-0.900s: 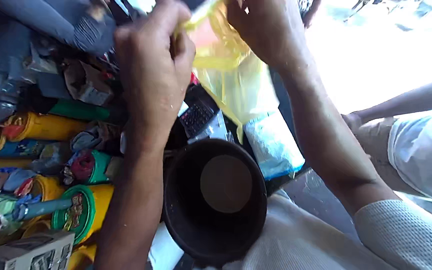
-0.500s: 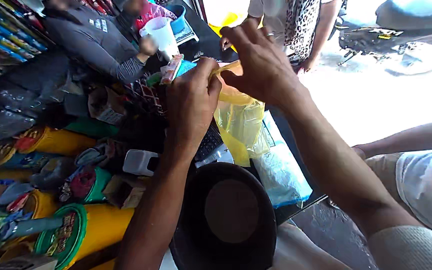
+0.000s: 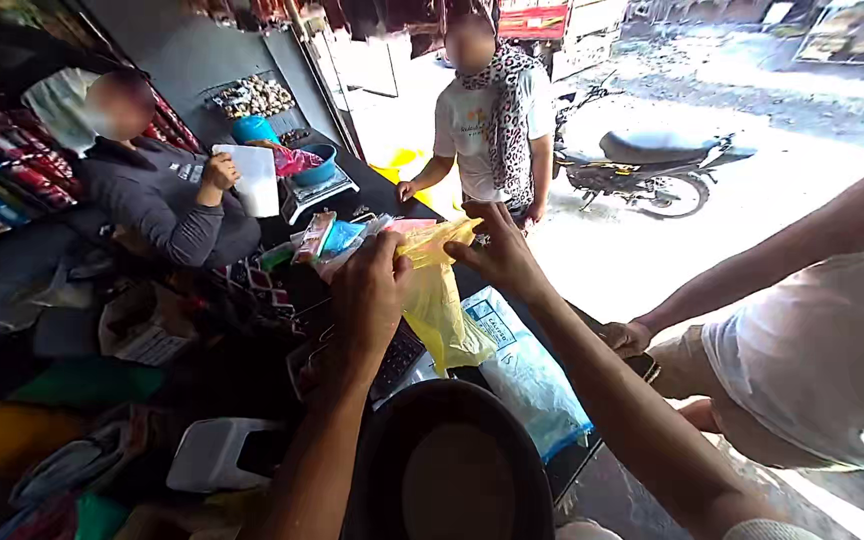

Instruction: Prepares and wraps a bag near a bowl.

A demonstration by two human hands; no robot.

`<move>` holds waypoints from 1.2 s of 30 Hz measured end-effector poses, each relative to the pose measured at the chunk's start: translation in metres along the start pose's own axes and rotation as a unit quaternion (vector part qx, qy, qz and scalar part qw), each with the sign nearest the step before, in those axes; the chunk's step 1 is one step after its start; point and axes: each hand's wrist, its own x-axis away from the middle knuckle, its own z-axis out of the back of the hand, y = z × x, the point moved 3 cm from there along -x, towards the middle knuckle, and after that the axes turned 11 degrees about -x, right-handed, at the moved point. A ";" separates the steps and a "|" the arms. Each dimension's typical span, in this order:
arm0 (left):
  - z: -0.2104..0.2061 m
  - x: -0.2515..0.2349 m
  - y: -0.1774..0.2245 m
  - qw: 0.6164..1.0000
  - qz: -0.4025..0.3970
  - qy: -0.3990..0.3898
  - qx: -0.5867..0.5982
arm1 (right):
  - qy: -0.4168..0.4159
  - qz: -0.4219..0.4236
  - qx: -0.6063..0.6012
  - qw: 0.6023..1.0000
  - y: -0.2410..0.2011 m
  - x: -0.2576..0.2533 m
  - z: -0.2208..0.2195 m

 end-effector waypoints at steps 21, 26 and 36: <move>-0.002 -0.006 -0.019 1.000 -0.020 0.000 -0.007 | -0.015 -0.108 -0.006 0.994 0.048 0.009 -0.008; -0.016 -0.013 -0.025 1.000 0.002 -0.008 -0.025 | 0.053 -0.173 -0.025 0.983 0.078 0.002 -0.009; -0.096 0.025 -0.078 0.943 0.168 -0.221 0.183 | -0.082 -0.163 -0.631 0.754 0.009 0.040 -0.033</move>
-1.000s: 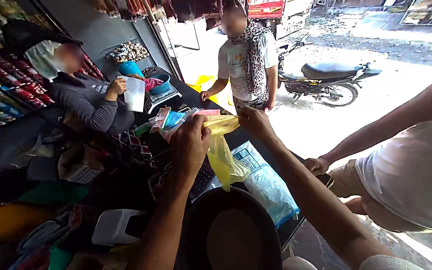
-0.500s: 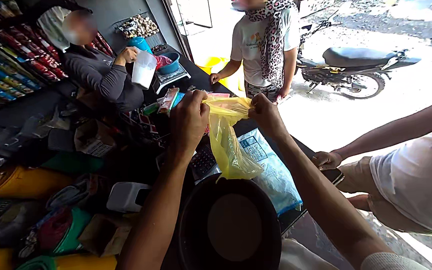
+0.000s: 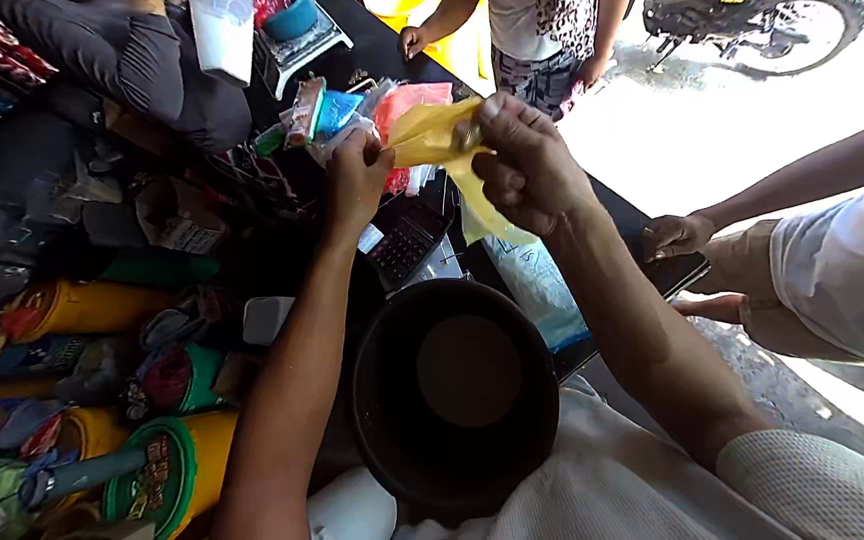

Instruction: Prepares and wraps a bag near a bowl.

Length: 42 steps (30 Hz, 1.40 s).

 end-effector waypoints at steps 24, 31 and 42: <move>-0.068 0.105 -0.067 0.826 -0.017 -0.414 0.382 | 0.185 -0.203 0.011 0.962 0.083 0.144 0.065; -0.069 0.103 -0.063 0.801 -0.162 -0.389 0.425 | 0.025 -0.177 0.220 0.959 0.048 0.169 0.066; -0.061 0.091 -0.055 0.758 -0.281 -0.462 0.364 | -0.086 -0.264 0.478 0.833 0.000 0.187 0.024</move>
